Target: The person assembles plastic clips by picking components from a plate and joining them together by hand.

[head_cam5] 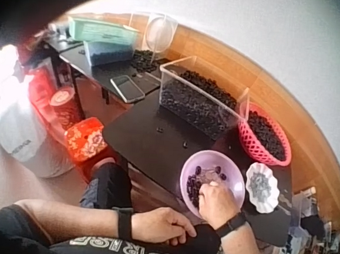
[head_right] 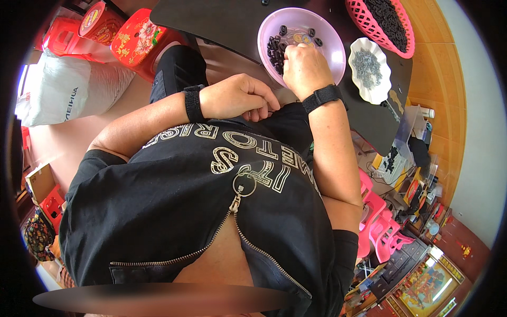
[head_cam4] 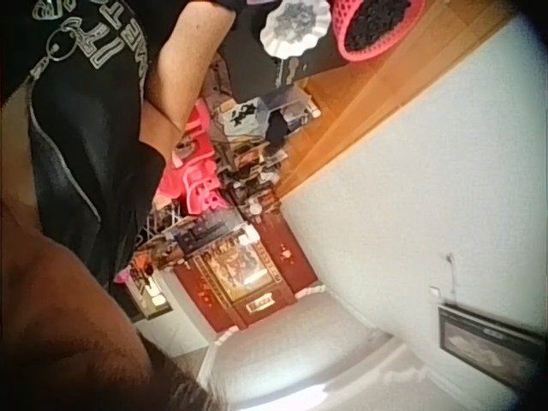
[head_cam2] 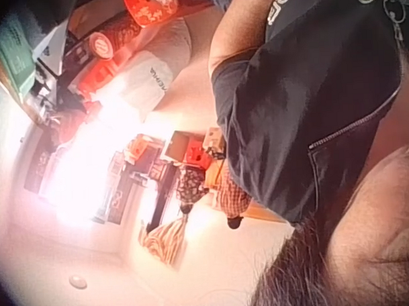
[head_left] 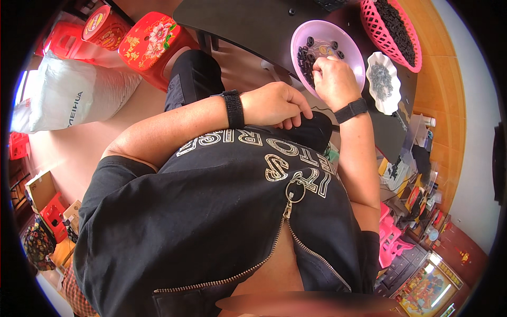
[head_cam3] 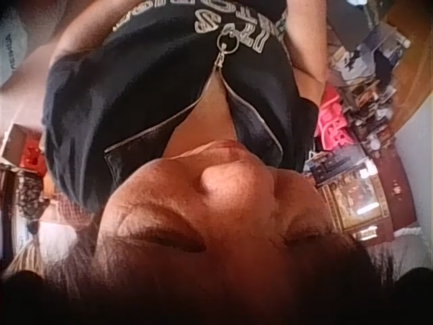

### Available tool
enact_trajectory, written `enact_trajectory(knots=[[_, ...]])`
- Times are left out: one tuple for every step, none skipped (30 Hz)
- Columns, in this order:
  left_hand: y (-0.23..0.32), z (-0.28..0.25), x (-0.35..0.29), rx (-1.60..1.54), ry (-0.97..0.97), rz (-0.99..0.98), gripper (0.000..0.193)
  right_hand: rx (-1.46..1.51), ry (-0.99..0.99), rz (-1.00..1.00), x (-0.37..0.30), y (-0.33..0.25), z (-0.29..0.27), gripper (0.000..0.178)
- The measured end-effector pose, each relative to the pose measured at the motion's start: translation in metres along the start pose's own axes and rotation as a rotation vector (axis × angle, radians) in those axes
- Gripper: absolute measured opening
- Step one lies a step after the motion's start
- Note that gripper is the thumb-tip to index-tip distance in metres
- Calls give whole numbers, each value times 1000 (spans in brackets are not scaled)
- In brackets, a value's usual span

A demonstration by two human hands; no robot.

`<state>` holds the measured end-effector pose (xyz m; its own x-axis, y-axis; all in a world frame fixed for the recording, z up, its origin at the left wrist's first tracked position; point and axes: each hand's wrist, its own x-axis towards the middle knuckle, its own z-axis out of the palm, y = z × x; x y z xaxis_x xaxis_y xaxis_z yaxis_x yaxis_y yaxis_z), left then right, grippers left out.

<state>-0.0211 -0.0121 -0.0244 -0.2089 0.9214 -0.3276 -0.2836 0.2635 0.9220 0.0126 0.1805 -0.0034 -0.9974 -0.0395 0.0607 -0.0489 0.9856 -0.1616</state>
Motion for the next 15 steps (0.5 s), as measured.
enact_trajectory(knots=[[0,0,0,1,0,1,24,-8,0,14,0,1,0,8],[0,-1,0,-10,3,0,24,-16,-2,27,1,2,0,7],[0,-1,0,-20,5,-1,25,-15,-2,26,0,4,-1,7],[1,-1,-1,-20,6,-1,25,23,33,23,-1,5,-2,7],[2,-1,-2,-60,25,-28,25,61,68,20,-1,6,-5,6],[3,-1,-3,-99,44,-55,25,108,81,62,-3,5,-11,6],[2,-2,-3,-99,46,-56,25,181,93,102,-6,5,-17,6],[2,-3,-3,-169,70,-74,26,253,106,142,-9,6,-24,6],[2,-4,-2,-239,94,-93,26,298,155,133,-13,9,-29,6],[0,-4,-1,-238,93,-93,26,395,163,168,-17,14,-30,7],[0,-3,0,-279,131,-88,26,442,167,193,-20,17,-33,7],[-1,-3,0,-319,168,-84,26,488,172,217,-23,18,-36,7],[0,-2,1,-317,166,-84,26,538,173,208,-27,16,-40,6],[0,0,2,-336,204,-46,24,539,175,209,-31,12,-44,6],[0,1,3,-355,242,-8,23,614,132,198,-34,4,-46,5]])
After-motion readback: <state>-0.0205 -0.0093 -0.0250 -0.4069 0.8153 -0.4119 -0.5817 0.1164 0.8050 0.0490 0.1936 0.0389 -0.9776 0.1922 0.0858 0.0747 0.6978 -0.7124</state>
